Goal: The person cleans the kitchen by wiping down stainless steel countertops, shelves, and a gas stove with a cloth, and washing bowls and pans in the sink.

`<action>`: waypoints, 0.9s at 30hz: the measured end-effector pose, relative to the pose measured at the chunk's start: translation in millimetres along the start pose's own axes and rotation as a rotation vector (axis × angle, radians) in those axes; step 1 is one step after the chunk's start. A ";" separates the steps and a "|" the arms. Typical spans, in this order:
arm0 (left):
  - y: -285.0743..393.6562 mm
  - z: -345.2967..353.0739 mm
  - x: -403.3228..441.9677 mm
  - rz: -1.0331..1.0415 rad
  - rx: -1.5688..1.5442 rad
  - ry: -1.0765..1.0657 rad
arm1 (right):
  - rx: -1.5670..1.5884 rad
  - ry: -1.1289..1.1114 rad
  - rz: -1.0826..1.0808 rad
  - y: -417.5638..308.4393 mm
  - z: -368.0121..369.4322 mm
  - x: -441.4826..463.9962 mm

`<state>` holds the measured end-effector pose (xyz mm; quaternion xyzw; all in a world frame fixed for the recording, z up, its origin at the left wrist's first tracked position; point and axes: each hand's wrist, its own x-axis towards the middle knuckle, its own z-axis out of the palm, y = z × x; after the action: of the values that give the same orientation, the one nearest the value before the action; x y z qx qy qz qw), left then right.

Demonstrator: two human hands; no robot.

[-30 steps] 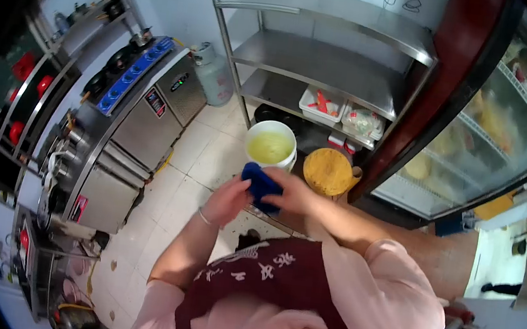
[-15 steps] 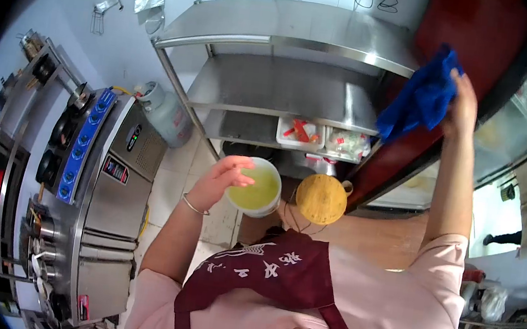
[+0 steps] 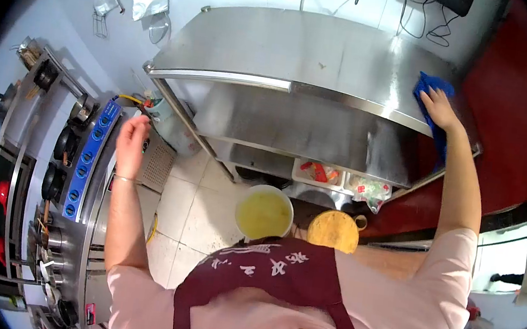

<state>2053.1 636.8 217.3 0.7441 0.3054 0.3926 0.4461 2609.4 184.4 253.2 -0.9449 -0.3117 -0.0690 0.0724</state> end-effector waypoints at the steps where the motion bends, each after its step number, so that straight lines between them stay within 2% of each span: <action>1: -0.1 -3.3 16.2 0.036 0.020 0.066 | 0.015 -0.035 -0.022 -30.3 -0.4 6.4; 3: -31.4 -12.4 63.6 0.213 0.068 0.126 | -0.014 -0.078 -0.220 -86.5 12.3 25.7; 4: -23.0 -4.0 77.3 0.143 0.075 0.212 | 0.046 -0.059 -0.265 -121.8 16.1 26.9; 7: -44.1 3.7 141.2 0.221 0.327 0.325 | 0.129 -0.045 -0.349 -210.2 22.6 30.6; 10: -64.8 -1.2 199.6 0.247 0.578 0.424 | 0.111 -0.043 -0.317 -249.4 32.0 39.6; 12: -75.4 -2.9 225.2 0.343 0.674 0.414 | 0.108 -0.030 -0.277 -271.3 34.0 41.2; 14: -109.8 -5.6 264.1 0.301 0.703 0.401 | 0.119 -0.007 -0.206 -297.7 35.7 40.7; 16: -118.6 -2.5 280.7 0.117 0.615 0.354 | 0.096 -0.051 -0.219 -334.5 29.9 40.2; 17: -119.7 -4.0 279.5 0.107 0.618 0.371 | 0.073 -0.094 -0.212 -353.5 29.3 41.9; 19: -121.5 -8.7 275.3 0.149 0.207 0.348 | 0.076 -0.091 -0.249 -391.6 38.5 52.4; 20: -118.5 -14.6 268.8 0.141 0.211 0.364 | 0.094 -0.093 -0.264 -410.7 43.6 59.1; 24: -90.3 -60.9 209.0 -0.147 -0.203 0.332 | 0.119 -0.089 -0.342 -487.4 56.1 88.3; 27: -117.7 -117.4 171.4 -0.098 -0.160 0.378 | 0.140 -0.036 -0.396 -535.9 74.1 118.7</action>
<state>2026.8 873.4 198.9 0.6034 0.3874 0.5261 0.4572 2389.2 692.7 251.7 -0.8588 -0.4968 -0.0432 0.1175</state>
